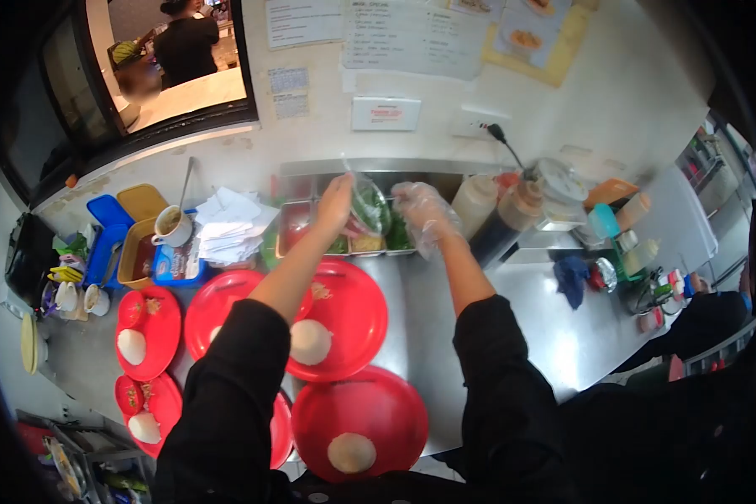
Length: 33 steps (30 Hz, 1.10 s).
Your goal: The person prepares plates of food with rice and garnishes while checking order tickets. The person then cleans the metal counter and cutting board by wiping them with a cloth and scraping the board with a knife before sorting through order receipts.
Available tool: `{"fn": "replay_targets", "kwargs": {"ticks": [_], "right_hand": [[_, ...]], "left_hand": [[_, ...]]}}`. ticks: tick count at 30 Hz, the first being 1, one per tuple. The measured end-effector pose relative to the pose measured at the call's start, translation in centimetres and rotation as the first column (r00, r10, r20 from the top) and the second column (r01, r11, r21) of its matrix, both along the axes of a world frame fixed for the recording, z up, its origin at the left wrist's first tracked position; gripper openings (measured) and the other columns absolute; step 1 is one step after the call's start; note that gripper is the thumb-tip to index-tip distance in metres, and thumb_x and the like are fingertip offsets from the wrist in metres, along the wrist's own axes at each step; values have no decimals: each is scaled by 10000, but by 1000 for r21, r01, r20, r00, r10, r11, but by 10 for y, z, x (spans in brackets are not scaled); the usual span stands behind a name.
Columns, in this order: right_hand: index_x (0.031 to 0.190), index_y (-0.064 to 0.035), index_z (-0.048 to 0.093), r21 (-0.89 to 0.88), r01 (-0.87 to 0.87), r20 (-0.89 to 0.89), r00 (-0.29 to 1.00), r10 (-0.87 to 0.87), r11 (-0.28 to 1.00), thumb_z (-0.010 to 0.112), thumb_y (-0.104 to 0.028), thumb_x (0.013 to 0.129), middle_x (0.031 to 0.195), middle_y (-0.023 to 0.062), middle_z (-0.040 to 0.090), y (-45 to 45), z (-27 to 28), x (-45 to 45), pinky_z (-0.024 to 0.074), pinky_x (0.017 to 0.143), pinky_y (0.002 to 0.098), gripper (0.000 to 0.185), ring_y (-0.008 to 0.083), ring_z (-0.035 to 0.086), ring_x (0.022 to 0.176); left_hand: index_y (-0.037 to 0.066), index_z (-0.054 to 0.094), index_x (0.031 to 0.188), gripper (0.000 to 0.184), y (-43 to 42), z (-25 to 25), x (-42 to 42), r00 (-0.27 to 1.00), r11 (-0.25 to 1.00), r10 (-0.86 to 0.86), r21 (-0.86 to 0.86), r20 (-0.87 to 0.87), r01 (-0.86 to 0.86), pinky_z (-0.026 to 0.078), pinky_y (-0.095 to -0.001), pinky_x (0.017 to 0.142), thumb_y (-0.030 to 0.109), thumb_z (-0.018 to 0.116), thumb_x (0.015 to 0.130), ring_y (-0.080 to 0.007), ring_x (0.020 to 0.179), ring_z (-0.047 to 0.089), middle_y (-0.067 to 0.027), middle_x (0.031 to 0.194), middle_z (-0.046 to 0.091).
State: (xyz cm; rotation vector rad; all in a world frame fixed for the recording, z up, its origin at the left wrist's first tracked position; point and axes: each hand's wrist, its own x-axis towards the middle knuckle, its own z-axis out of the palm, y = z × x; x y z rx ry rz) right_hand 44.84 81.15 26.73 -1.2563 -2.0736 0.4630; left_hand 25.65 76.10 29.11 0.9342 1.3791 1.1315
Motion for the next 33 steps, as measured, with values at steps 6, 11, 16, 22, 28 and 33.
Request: {"fn": "replay_targets", "kwargs": {"ticks": [6,11,16,22,28,33], "right_hand": [[1066,-83,588,-132,-238,244,933,264,962,642,-160,642,1002,180,597,-29,51,-19,436,856,369,434,328,542,994],[1006,-67,606,33,-70,297,953,57,997,633,-90,649,968,191,589,-33,31,-27,445,819,370,360,326,555,966],[956,-63,629,-24,125,206,971,-118,992,640,-81,664,994,196,581,-31,21,-31,447,810,361,293,311,569,946],[901,-52,648,70,181,105,977,-188,981,663,-138,657,882,165,627,-5,-22,-6,452,796,348,260,298,588,886],[963,-22,628,-67,39,69,997,-34,997,667,-152,656,916,191,612,-15,19,3,455,778,352,335,284,593,854],[1070,-70,582,-80,-155,152,974,166,985,676,-143,652,999,176,588,-46,71,-19,447,794,356,434,301,570,912]], "left_hand": [[165,407,1232,522,16,-17,1,993,1000,-25,6,115,24,530,-473,511,512,378,843,-363,718,605,-160,1107,508],[131,430,1220,520,6,-1,12,996,999,14,50,86,-18,540,-455,495,487,385,843,-366,792,602,-166,1128,501],[136,435,1226,537,-4,13,21,997,997,74,30,-40,-72,551,-436,541,505,378,841,-366,861,589,-171,1169,479],[166,408,1250,537,-2,3,11,994,996,90,-13,-66,-91,547,-466,578,513,377,842,-398,949,549,-172,1216,450],[160,373,1271,556,-8,1,1,996,996,84,35,36,-85,531,-514,550,524,352,851,-413,916,554,-153,1233,429],[145,386,1234,544,0,-10,-6,987,1000,3,11,160,-5,539,-452,512,528,330,851,-346,754,599,-156,1057,513]]}}
